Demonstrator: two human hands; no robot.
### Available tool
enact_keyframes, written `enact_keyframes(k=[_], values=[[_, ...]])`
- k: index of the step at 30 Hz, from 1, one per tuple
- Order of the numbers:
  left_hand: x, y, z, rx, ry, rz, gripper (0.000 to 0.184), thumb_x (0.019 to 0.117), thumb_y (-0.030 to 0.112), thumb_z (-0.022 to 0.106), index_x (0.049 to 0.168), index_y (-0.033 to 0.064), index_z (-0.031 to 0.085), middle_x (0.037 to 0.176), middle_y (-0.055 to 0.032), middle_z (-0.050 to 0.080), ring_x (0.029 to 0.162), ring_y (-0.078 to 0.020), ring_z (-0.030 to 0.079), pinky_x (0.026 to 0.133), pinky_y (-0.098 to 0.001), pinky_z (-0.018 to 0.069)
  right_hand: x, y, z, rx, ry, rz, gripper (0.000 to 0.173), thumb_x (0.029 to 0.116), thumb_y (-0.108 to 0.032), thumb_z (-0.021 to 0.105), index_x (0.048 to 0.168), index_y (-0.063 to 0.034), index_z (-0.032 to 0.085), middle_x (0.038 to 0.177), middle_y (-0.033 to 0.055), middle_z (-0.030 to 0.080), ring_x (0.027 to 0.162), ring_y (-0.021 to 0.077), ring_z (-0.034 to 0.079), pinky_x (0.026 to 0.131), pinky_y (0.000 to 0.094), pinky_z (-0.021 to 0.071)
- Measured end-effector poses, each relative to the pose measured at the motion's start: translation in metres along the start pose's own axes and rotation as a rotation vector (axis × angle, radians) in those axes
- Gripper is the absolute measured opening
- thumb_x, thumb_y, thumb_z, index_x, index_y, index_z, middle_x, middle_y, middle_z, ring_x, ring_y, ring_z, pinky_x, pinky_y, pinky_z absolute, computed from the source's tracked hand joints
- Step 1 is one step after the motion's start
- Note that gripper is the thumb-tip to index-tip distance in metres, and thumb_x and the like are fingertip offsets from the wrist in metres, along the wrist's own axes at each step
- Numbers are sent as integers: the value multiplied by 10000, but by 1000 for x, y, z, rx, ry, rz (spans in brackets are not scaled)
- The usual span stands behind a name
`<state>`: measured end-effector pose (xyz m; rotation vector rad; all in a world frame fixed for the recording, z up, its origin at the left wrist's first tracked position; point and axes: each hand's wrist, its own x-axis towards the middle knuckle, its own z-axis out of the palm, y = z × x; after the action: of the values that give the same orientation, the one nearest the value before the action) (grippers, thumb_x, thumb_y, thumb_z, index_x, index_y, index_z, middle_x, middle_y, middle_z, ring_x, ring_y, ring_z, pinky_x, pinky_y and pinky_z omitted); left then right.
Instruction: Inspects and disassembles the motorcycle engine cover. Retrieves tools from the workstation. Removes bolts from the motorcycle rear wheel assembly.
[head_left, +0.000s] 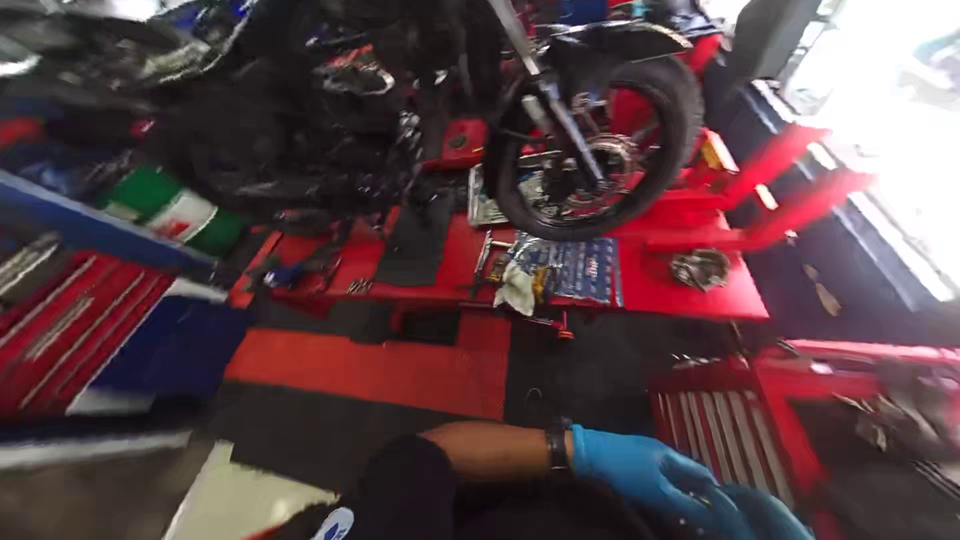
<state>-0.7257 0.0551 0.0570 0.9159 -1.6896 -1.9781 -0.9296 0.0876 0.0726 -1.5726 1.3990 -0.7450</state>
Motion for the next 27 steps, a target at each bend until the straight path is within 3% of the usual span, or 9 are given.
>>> enact_keyframes(k=[3, 8, 11, 13, 17, 21, 23, 27], values=[[-71, -33, -36, -53, 246, -14, 333, 1062, 209, 541, 1287, -21, 631, 1093, -185, 704, 942, -235, 692, 904, -444, 566, 43, -23, 56, -20, -220, -85, 251, 971, -218, 700, 1074, 11, 709, 908, 94, 729, 789, 132, 696, 746, 338, 605], [-198, -88, -90, -234, 591, -162, 334, 1054, 266, 557, 1269, 17, 615, 1078, -120, 678, 923, -173, 661, 882, -389, 559, 123, -56, 163, -251, -398, -107, 403, 958, -380, 675, 1201, -62, 716, 1034, 98, 747, 905, 227, 723, 837, 489, 595], [-263, -121, -118, -301, 767, -226, 311, 1029, 220, 593, 1262, 15, 610, 1100, -111, 673, 943, -165, 664, 887, -381, 565, 173, -60, 246, -322, -509, -83, 454, 956, -408, 678, 1272, -82, 687, 1161, 118, 725, 1032, 257, 712, 935, 513, 572], [-293, -140, -134, -342, 909, -190, 237, 995, 178, 630, 1171, 21, 644, 998, -54, 680, 862, -113, 654, 814, -324, 569, 211, -60, 302, -401, -547, -88, 493, 960, -416, 673, 1315, -73, 663, 1239, 163, 693, 1144, 316, 672, 1007, 550, 524], [-334, -163, -157, -491, 1195, -132, 57, 947, 146, 669, 958, 94, 690, 731, 57, 643, 615, -37, 576, 593, -216, 509, 295, -43, 410, -665, -492, -119, 562, 930, -361, 695, 1380, -37, 601, 1300, 269, 626, 1232, 455, 586, 1011, 632, 475], [-351, -172, -166, -573, 1373, -110, 72, 943, 117, 668, 891, 99, 714, 663, 49, 644, 552, -34, 566, 549, -205, 500, 359, -14, 487, -946, -529, -8, 804, 817, -306, 769, 1486, 6, 451, 1323, 322, 580, 1210, 505, 577, 949, 669, 485], [-350, -169, -164, -618, 1429, -111, 108, 945, 105, 661, 852, 88, 713, 635, 38, 641, 524, -39, 562, 531, -203, 499, 367, 0, 506, -990, -529, 38, 794, 786, -239, 772, 1470, 4, 451, 1270, 304, 616, 1153, 494, 614, 892, 664, 515], [-341, -158, -179, -667, 1462, -93, 128, 959, 71, 638, 855, 53, 710, 635, 7, 659, 529, -63, 592, 542, -223, 527, 383, 9, 508, -895, -530, 78, 676, 806, -258, 733, 1414, -60, 514, 1219, 232, 671, 1091, 433, 669, 835, 651, 540]])
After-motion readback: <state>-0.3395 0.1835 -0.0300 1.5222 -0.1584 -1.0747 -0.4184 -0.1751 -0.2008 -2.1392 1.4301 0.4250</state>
